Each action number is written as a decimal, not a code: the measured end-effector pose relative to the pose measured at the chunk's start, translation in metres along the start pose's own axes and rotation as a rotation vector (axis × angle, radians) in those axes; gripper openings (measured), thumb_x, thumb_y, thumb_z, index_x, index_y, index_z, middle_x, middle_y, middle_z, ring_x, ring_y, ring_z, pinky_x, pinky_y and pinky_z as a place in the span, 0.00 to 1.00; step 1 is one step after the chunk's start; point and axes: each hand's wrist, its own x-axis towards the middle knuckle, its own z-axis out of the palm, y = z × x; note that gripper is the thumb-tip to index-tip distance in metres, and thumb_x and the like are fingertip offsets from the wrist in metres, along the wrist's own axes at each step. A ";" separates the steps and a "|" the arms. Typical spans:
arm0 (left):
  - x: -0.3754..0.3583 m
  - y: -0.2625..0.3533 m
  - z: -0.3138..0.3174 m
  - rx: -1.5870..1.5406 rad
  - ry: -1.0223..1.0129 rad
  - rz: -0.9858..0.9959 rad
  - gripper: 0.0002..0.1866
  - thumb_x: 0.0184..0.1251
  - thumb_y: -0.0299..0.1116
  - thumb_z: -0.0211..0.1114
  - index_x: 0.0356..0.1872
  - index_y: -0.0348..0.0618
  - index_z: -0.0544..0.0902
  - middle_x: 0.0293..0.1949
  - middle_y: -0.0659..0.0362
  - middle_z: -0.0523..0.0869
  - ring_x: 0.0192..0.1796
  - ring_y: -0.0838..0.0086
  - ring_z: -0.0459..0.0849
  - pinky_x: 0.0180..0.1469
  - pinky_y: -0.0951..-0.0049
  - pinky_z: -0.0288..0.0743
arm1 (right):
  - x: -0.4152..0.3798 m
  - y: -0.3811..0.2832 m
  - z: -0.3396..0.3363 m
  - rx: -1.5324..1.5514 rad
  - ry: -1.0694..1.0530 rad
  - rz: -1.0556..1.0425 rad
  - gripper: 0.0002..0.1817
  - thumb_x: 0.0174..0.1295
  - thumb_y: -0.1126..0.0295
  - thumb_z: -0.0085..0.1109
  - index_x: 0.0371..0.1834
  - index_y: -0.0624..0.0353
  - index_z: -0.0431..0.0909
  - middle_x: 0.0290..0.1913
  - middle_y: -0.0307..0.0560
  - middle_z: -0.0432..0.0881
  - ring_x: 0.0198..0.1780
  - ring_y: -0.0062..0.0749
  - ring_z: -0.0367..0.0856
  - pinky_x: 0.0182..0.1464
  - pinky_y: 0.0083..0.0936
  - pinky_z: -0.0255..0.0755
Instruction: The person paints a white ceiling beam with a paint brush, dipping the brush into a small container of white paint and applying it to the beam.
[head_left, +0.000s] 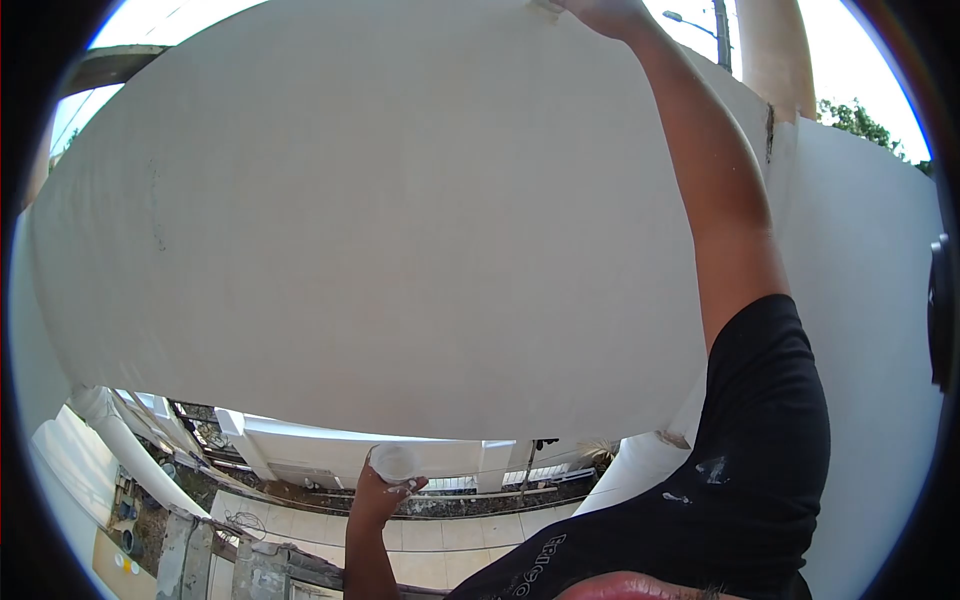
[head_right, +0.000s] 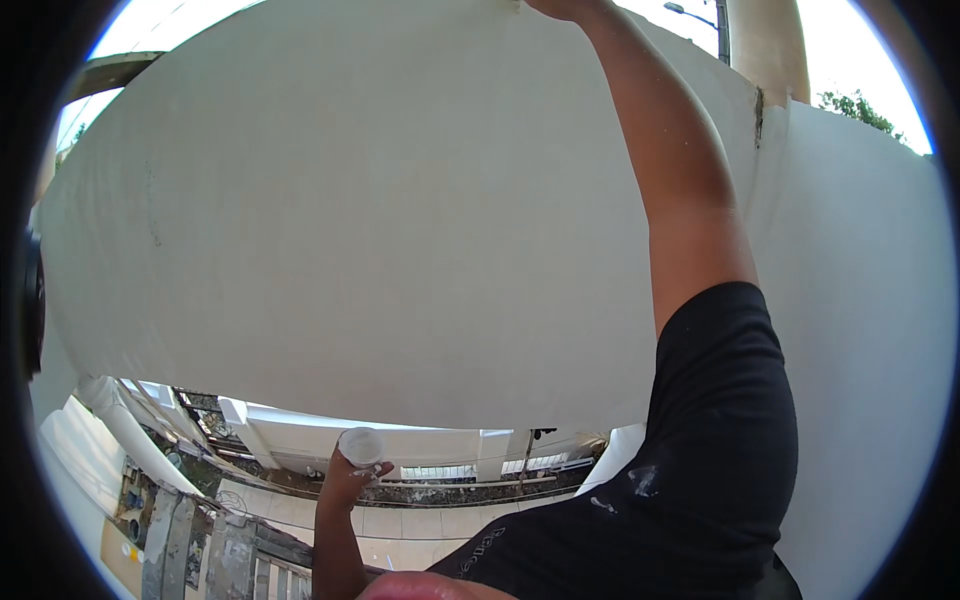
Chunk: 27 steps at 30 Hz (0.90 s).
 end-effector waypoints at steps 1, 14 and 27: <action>-0.003 0.004 0.004 0.040 0.007 0.003 0.35 0.45 0.14 0.74 0.57 0.32 0.67 0.52 0.49 0.78 0.53 0.64 0.81 0.53 0.64 0.86 | -0.012 -0.011 0.006 0.000 0.028 0.021 0.15 0.63 0.61 0.63 0.32 0.64 0.84 0.30 0.45 0.85 0.32 0.26 0.80 0.35 0.29 0.74; 0.001 -0.015 -0.003 0.150 0.044 0.025 0.37 0.42 0.26 0.82 0.56 0.38 0.71 0.51 0.54 0.83 0.55 0.67 0.82 0.56 0.67 0.78 | -0.305 -0.139 0.092 0.003 -0.379 -0.539 0.22 0.48 0.73 0.70 0.51 0.53 0.83 0.33 0.34 0.80 0.33 0.25 0.81 0.31 0.25 0.80; 0.001 -0.017 0.010 0.596 0.276 0.551 0.43 0.41 0.39 0.85 0.59 0.41 0.70 0.51 0.52 0.80 0.54 0.60 0.83 0.55 0.61 0.78 | -0.383 -0.236 0.072 1.191 -0.520 0.337 0.14 0.62 0.72 0.66 0.49 0.67 0.81 0.39 0.48 0.86 0.40 0.28 0.85 0.43 0.26 0.80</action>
